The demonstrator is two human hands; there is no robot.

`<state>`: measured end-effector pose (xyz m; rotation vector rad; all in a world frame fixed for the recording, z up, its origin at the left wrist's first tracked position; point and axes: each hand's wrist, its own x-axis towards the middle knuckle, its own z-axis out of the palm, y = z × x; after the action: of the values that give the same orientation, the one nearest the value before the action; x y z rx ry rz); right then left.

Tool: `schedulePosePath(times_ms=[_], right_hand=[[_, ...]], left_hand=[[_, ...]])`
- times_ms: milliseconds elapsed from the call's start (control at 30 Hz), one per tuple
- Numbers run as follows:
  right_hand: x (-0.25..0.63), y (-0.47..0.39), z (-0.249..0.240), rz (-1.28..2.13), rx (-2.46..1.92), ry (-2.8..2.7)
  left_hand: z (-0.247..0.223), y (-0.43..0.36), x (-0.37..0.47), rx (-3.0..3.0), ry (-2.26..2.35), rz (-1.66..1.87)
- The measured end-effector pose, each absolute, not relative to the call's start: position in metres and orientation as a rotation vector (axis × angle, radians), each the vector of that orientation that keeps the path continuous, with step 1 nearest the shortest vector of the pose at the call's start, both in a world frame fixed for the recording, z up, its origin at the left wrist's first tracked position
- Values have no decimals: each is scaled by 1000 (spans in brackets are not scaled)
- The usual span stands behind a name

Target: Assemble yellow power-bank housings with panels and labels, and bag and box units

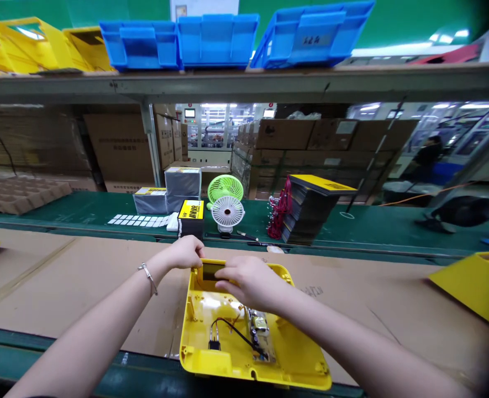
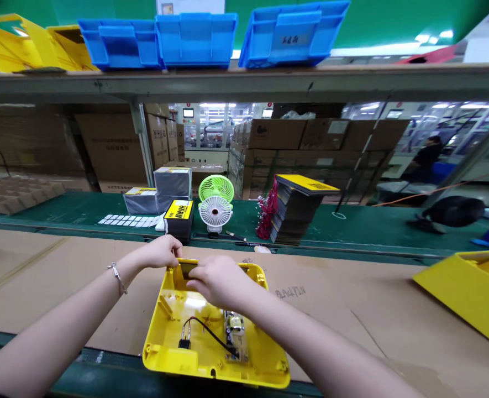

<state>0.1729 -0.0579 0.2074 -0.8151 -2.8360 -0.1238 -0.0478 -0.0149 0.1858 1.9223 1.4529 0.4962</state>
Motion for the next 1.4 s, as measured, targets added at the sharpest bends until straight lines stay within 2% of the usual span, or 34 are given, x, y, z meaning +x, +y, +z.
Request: schedulePosePath(times_ms=[133, 233, 333, 433, 567, 667, 800, 867, 967, 1067, 1233, 1400], right_hand=[[209, -49, 203, -281, -1173, -2627], [225, -42, 199, -241, -1361, -2609], [233, -42, 208, -224, -1291, -2520], [240, -49, 222, -345, -1136, -2362], [251, -61, 222, -398, -907, -2376], [258, -69, 211, -207, -811, -2520], [260, -63, 206, 196, -854, -2489], [257, -50, 206, 266, -994, -2345], [248, -24, 200, 361, -1302, -2105], [240, -3, 186, 693, -1449, -1948], [244, 6, 171, 1278, -1244, -1673], [245, 4, 170, 1492, -1127, -1513]], left_hand=[[182, -19, -46, 1897, 1445, 548], [191, -28, -43, 1906, 1445, 585], [215, -44, -41, 1957, 1466, 657], [238, -65, -39, 2081, 1512, 825], [238, -92, -37, 2547, 1511, 937], [222, -104, -41, 2606, 1447, 802], [214, -100, -49, 2311, 1297, 645], [214, -87, -47, 2143, 1318, 713], [206, -58, -37, 1764, 1443, 993], [189, -33, -27, 1495, 1466, 1030], [174, -31, -26, 1344, 1320, 985], [177, -36, -29, 1337, 1304, 983]])
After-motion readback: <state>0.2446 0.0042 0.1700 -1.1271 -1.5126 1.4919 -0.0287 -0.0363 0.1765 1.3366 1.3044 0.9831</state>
